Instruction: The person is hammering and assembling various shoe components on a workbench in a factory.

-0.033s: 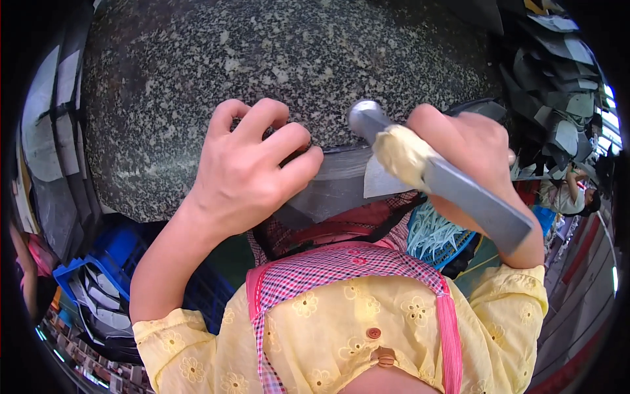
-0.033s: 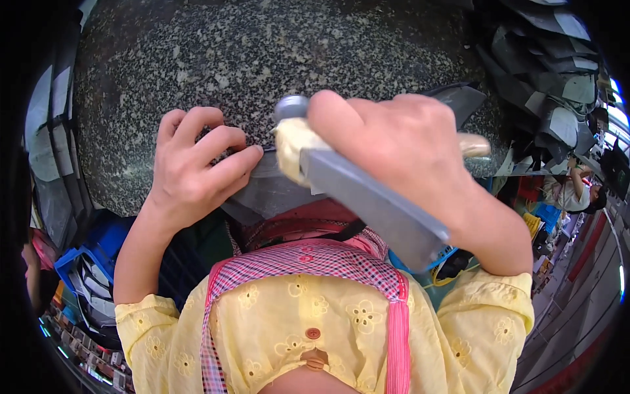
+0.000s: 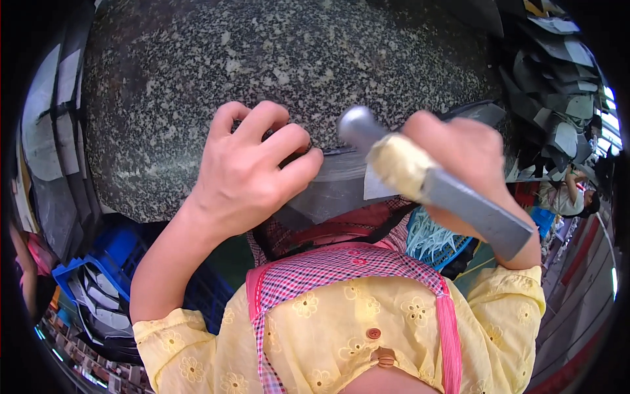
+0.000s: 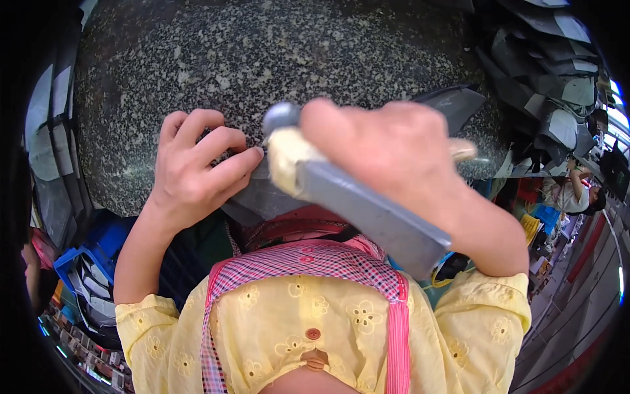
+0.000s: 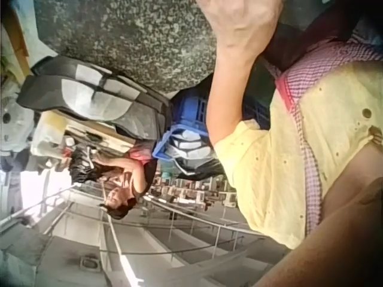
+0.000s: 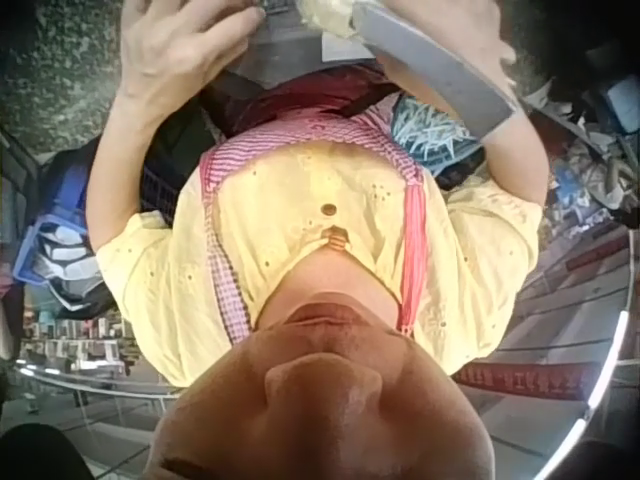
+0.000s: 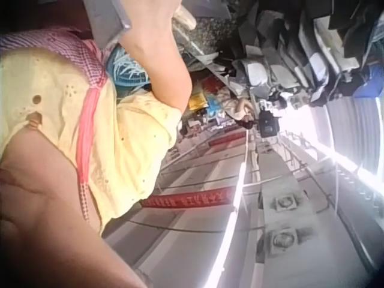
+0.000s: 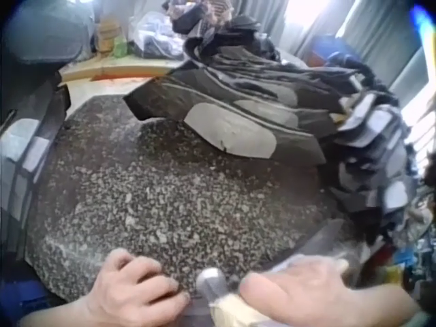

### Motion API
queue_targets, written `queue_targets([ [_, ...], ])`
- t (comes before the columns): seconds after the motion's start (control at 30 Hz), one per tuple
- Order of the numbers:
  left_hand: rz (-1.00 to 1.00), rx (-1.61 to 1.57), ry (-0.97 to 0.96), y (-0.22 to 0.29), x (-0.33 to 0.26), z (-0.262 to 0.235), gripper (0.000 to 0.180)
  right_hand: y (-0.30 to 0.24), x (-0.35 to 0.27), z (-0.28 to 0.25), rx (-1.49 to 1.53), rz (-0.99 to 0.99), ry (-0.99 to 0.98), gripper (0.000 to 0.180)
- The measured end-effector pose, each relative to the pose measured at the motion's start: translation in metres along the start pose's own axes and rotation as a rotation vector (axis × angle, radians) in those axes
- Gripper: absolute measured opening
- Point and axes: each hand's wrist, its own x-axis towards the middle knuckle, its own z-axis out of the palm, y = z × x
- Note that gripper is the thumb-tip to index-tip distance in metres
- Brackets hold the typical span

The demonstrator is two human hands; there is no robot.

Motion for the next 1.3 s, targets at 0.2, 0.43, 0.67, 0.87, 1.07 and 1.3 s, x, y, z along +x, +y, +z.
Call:
queue_targets([
  [0.2, -0.183, -0.155, 0.008, -0.006, -0.007, -0.004, 0.024, 0.005, 0.007, 0.007, -0.070, -0.046, -0.264, 0.028],
  [0.43, -0.128, -0.109, 0.011, -0.001, -0.011, -0.004, 0.026, -0.007, 0.013, 0.018, -0.010, -0.058, -0.202, 0.025],
  [0.67, -0.353, -0.006, 0.098, 0.025, -0.026, -0.001, 0.030, -0.014, 0.003, 0.024, -0.004, -0.019, -0.128, 0.024],
  [0.87, -0.447, -0.064, 0.168, 0.033, -0.031, 0.007, 0.024, -0.019, -0.005, 0.033, -0.003, 0.053, -0.044, 0.027],
  [1.07, -0.407, -0.038, 0.171, 0.034, -0.029, 0.009, 0.021, -0.023, -0.010, 0.034, 0.168, 0.197, -0.014, 0.025],
  [1.3, -0.338, 0.081, 0.145, 0.042, -0.028, 0.011, 0.023, -0.027, -0.009, 0.032, 0.154, 0.193, 0.102, 0.028],
])
